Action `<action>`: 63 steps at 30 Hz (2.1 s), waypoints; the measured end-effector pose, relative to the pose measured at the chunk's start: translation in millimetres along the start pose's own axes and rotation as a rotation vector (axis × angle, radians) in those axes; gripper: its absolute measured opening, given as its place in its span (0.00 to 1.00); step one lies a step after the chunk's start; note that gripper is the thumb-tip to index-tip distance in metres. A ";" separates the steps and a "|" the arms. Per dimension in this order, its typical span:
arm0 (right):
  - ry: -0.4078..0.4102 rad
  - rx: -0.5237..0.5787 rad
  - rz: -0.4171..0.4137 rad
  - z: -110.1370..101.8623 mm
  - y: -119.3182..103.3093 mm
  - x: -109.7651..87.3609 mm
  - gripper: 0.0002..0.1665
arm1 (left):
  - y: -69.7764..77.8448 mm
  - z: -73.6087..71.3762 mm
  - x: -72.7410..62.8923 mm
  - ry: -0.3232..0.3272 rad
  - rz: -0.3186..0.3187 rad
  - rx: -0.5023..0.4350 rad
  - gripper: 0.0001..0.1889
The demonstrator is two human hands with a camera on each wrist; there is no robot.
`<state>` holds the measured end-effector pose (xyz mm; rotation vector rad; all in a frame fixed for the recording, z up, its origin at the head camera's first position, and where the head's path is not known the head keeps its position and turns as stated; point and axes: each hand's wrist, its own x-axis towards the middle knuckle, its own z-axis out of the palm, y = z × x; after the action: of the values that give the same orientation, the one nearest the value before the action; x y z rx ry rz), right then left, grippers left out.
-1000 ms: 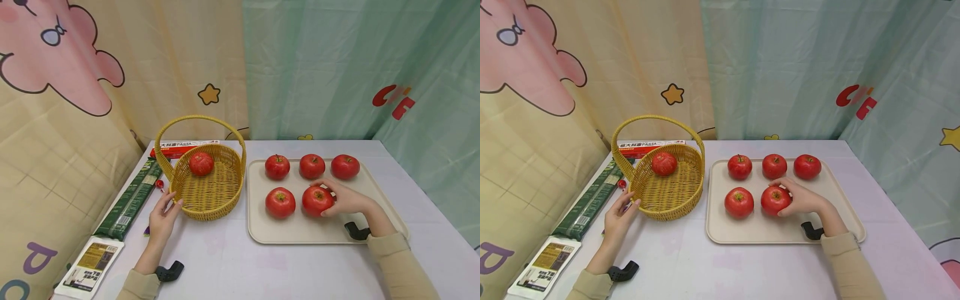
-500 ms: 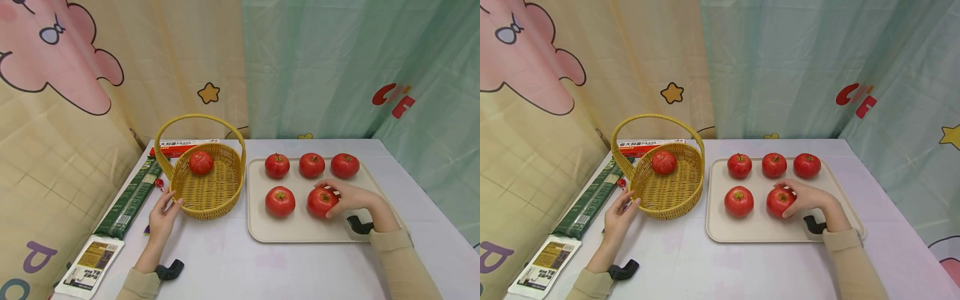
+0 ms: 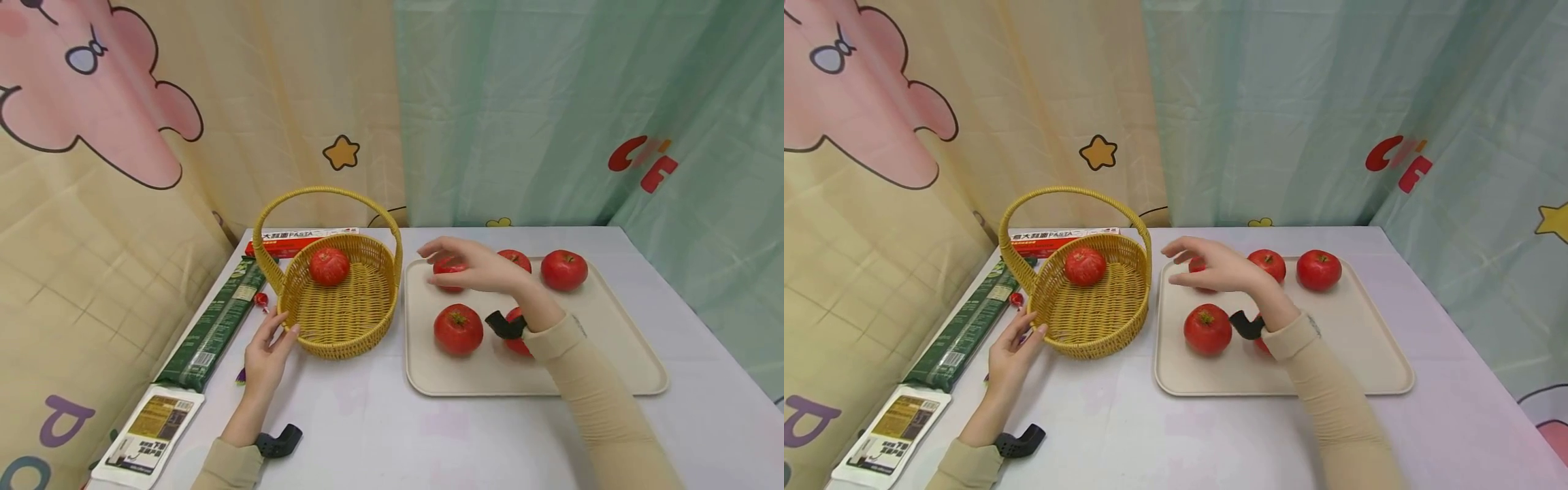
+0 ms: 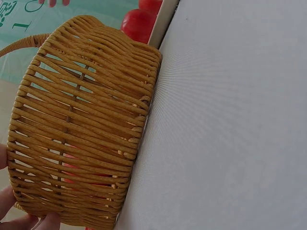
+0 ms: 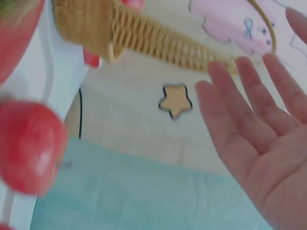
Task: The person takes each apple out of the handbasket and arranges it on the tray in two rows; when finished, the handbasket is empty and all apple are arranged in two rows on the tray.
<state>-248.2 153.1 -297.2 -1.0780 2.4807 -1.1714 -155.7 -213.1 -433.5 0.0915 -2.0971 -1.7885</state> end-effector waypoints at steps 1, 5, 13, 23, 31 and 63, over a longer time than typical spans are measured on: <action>0.000 0.007 -0.028 4.9 -3.0 10.1 0.28 | 0.3 0.1 0.0 -0.002 -0.001 0.000 0.21; -0.023 0.034 -0.110 25.5 -14.7 46.5 0.28 | 1.2 0.1 -0.4 -0.005 0.002 -0.003 0.21; -0.073 0.087 -0.097 67.8 -20.7 106.1 0.32 | 1.7 0.9 -1.5 -0.002 0.000 -0.028 0.21; -0.034 -0.005 0.032 107.2 -1.6 148.3 0.39 | 0.9 0.4 -1.3 -0.002 0.014 -0.021 0.21; -0.017 -0.064 0.076 127.8 13.3 165.8 0.46 | -1.9 2.1 -1.9 0.007 0.011 -0.031 0.21; -0.188 -0.023 -0.048 166.9 8.8 158.3 0.36 | -1.1 2.3 -1.5 0.015 0.032 -0.010 0.21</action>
<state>-291.1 -50.7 -395.3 -1.2012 2.3417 -1.0059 -155.2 -210.8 -435.2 0.0681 -2.0677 -1.7742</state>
